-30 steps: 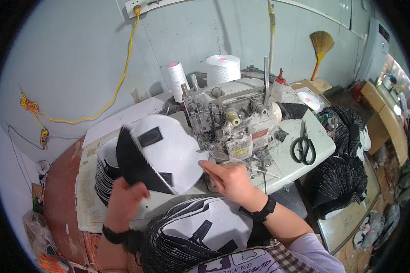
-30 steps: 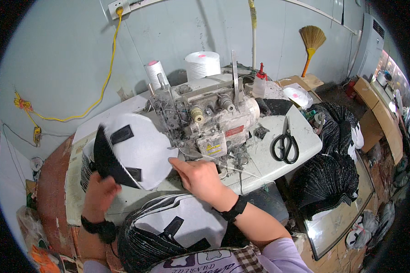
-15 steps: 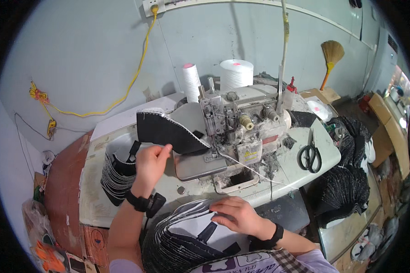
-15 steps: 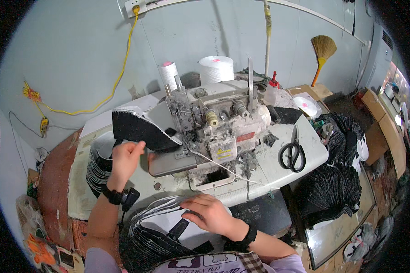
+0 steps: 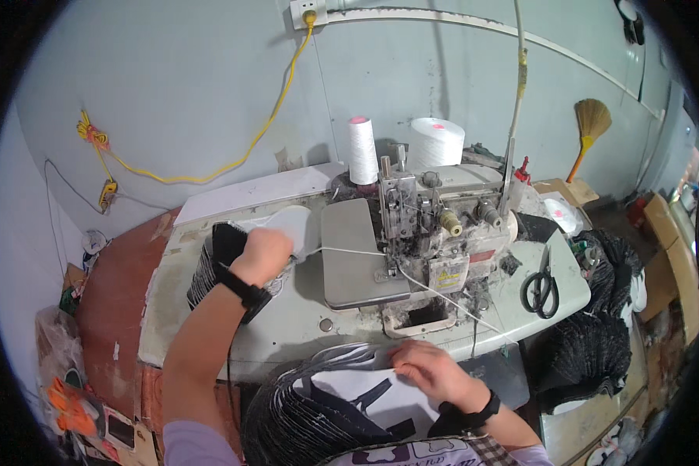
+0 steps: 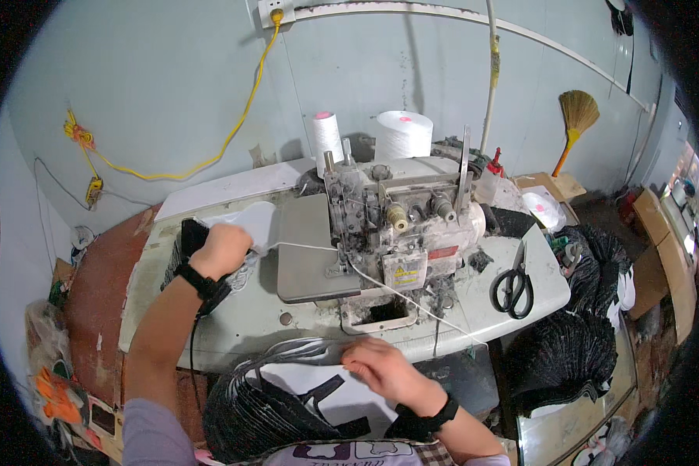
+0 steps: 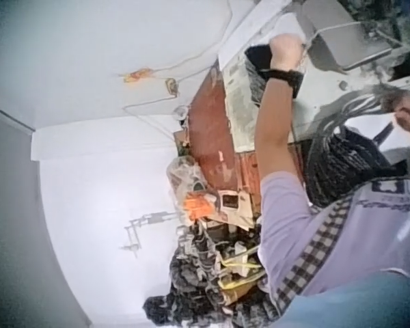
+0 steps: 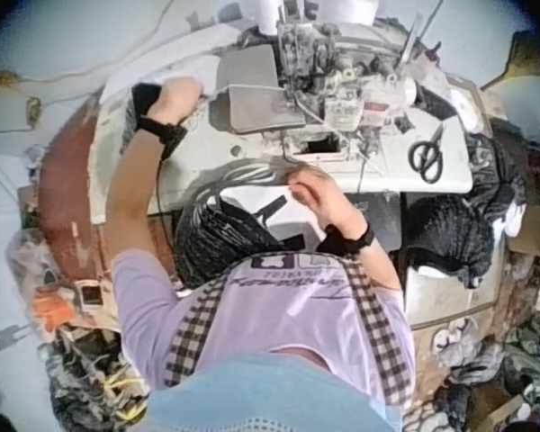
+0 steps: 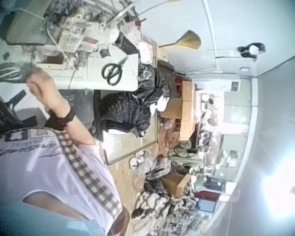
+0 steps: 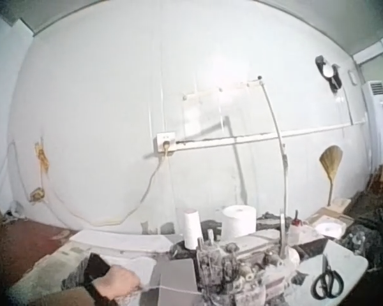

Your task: Sewing shoe components using an industrial overlock machine.

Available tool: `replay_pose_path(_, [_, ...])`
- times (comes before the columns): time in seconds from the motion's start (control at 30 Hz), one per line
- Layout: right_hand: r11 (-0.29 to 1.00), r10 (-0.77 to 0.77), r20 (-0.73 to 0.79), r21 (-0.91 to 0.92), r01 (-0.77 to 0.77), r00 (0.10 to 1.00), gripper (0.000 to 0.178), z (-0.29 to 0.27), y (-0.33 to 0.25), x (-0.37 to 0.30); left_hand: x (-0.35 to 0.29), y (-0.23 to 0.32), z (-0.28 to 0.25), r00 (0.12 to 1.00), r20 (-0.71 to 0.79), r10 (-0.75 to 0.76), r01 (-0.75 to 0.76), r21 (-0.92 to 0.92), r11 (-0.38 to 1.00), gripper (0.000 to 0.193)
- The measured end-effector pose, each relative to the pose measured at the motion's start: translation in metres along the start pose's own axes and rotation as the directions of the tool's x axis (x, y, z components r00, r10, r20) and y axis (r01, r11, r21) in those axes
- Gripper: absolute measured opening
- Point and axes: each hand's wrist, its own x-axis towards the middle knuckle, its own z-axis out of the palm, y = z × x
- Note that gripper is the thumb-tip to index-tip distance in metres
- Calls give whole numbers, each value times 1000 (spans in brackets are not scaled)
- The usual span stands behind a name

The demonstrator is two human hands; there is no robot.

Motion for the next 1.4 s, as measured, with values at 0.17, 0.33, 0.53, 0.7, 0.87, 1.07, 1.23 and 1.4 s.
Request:
replay_pose_path(0.17, [974,202,-249,157,-166,947,7,-49,-4,8,-48,7,9,996,86,20,-2,-196,981,15])
replay_pose_path(0.33, [889,241,-252,445,-109,937,9,-44,6,33,-47,32,-17,813,-580,-49,-32,-129,991,22])
replay_pose_path(0.53, [875,323,-80,406,-265,943,9,-19,2,26,-37,40,32,980,-197,15,-18,-17,1000,22])
replay_pose_path(0.7, [869,352,-140,415,-268,926,8,-30,6,14,-57,12,43,977,20,-211,212,-77,974,17])
replay_pose_path(0.87, [761,346,-272,641,-99,898,10,-30,6,45,-67,52,-32,930,-367,3,-241,-605,759,22])
replay_pose_path(1.07, [656,537,-169,700,-283,826,14,-17,1,77,-78,92,-53,908,-399,-129,-419,-843,-339,79])
replay_pose_path(1.23, [573,643,-130,735,-362,755,33,-13,-20,66,-72,98,-99,995,42,-95,-39,-698,-715,40])
replay_pose_path(1.4, [698,582,-255,645,-312,772,24,-2,4,53,-23,95,-83,956,166,-241,-147,-439,-886,44])
